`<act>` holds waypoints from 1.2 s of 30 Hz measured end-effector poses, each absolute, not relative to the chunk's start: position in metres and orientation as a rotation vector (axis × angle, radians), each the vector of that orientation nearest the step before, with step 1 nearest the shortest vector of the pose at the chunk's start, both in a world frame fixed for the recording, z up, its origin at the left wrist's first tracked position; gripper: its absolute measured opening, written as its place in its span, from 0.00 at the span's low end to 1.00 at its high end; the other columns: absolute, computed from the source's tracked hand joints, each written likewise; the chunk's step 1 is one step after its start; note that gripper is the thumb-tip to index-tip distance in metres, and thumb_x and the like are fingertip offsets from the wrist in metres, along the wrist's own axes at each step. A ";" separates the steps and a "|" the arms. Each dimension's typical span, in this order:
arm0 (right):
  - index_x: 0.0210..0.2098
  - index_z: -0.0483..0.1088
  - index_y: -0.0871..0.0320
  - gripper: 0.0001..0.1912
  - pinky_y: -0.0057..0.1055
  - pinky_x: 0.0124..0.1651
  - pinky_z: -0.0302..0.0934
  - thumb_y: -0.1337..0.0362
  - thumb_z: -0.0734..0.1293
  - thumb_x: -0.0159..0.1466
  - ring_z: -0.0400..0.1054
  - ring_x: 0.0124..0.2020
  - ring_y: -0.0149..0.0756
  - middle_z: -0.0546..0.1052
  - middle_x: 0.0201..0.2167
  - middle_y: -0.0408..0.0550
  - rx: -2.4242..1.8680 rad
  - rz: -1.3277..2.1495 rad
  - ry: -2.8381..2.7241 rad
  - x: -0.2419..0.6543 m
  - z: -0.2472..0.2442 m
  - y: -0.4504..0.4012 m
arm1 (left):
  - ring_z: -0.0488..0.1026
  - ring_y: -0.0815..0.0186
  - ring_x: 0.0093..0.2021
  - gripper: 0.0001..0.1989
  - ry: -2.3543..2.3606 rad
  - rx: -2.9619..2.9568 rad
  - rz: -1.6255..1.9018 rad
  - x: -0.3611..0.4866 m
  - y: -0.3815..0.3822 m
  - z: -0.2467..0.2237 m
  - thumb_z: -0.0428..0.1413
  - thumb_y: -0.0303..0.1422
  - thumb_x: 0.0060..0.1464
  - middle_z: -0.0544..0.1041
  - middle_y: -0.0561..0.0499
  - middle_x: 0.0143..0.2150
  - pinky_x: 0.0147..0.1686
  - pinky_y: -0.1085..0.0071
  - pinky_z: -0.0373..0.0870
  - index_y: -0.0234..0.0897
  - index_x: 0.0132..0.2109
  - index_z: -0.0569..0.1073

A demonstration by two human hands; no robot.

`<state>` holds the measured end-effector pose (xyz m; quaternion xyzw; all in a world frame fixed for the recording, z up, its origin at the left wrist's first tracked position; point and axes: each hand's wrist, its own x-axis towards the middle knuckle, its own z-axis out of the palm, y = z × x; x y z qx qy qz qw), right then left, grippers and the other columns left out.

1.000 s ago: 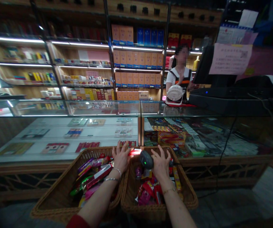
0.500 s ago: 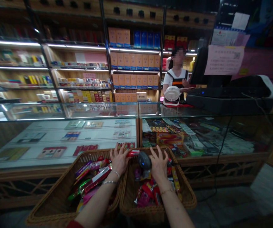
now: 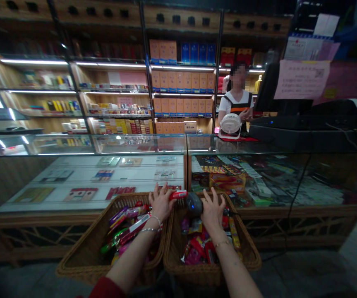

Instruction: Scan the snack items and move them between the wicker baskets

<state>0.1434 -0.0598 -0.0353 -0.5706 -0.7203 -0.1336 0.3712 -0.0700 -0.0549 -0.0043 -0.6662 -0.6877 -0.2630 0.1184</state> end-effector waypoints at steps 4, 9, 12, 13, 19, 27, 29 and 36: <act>0.38 0.75 0.52 0.18 0.54 0.64 0.37 0.75 0.62 0.53 0.51 0.67 0.47 0.73 0.59 0.44 -1.438 -0.310 -1.872 0.142 -0.025 -0.060 | 0.44 0.42 0.72 0.17 -2.065 -1.948 -0.763 -0.076 -0.056 0.011 0.58 0.40 0.55 0.61 0.52 0.71 0.64 0.33 0.46 0.53 0.53 0.76; 0.41 0.76 0.53 0.19 0.53 0.63 0.37 0.75 0.62 0.53 0.51 0.67 0.48 0.73 0.59 0.44 -1.429 -0.296 -1.855 0.134 -0.012 -0.063 | 0.43 0.43 0.73 0.16 -2.090 -1.915 -0.793 -0.093 -0.063 0.023 0.58 0.40 0.55 0.61 0.52 0.71 0.64 0.33 0.44 0.54 0.52 0.76; 0.42 0.76 0.52 0.20 0.53 0.64 0.36 0.74 0.62 0.54 0.51 0.67 0.48 0.73 0.59 0.44 -1.417 -0.312 -1.846 0.125 -0.007 -0.066 | 0.42 0.43 0.73 0.16 -2.112 -1.878 -0.810 -0.108 -0.070 0.024 0.58 0.40 0.56 0.60 0.52 0.71 0.64 0.33 0.46 0.54 0.52 0.76; 0.42 0.76 0.52 0.20 0.54 0.64 0.35 0.74 0.62 0.54 0.51 0.67 0.48 0.73 0.59 0.44 -1.415 -0.320 -1.848 0.121 -0.007 -0.067 | 0.42 0.43 0.73 0.17 -2.120 -1.863 -0.812 -0.113 -0.073 0.024 0.58 0.40 0.56 0.60 0.52 0.71 0.64 0.34 0.46 0.54 0.53 0.75; 0.39 0.77 0.51 0.16 0.54 0.64 0.34 0.71 0.63 0.56 0.50 0.67 0.49 0.73 0.59 0.43 -1.413 -0.343 -1.885 0.100 -0.009 -0.074 | 0.42 0.42 0.73 0.17 -2.227 -1.757 -0.744 -0.146 -0.094 0.023 0.56 0.41 0.57 0.59 0.52 0.71 0.65 0.36 0.45 0.52 0.54 0.75; 0.38 0.77 0.51 0.15 0.52 0.63 0.36 0.72 0.63 0.57 0.52 0.67 0.48 0.74 0.58 0.42 -1.408 -0.313 -1.863 0.094 -0.012 -0.076 | 0.45 0.43 0.72 0.22 -2.318 -1.591 -0.711 -0.171 -0.099 0.012 0.53 0.43 0.60 0.60 0.49 0.71 0.64 0.35 0.47 0.52 0.60 0.71; 0.38 0.77 0.50 0.16 0.52 0.63 0.36 0.72 0.63 0.56 0.52 0.67 0.48 0.74 0.58 0.41 -1.408 -0.315 -1.858 0.095 -0.011 -0.077 | 0.47 0.43 0.71 0.24 -2.311 -1.567 -0.708 -0.171 -0.097 0.009 0.52 0.44 0.60 0.60 0.48 0.71 0.64 0.36 0.48 0.52 0.62 0.68; 0.39 0.77 0.50 0.17 0.52 0.63 0.35 0.73 0.63 0.56 0.52 0.66 0.48 0.73 0.59 0.41 -1.417 -0.345 -1.849 0.104 -0.016 -0.073 | 0.46 0.43 0.72 0.26 -2.292 -1.579 -0.704 -0.166 -0.093 0.005 0.52 0.45 0.60 0.59 0.45 0.71 0.65 0.36 0.48 0.47 0.64 0.67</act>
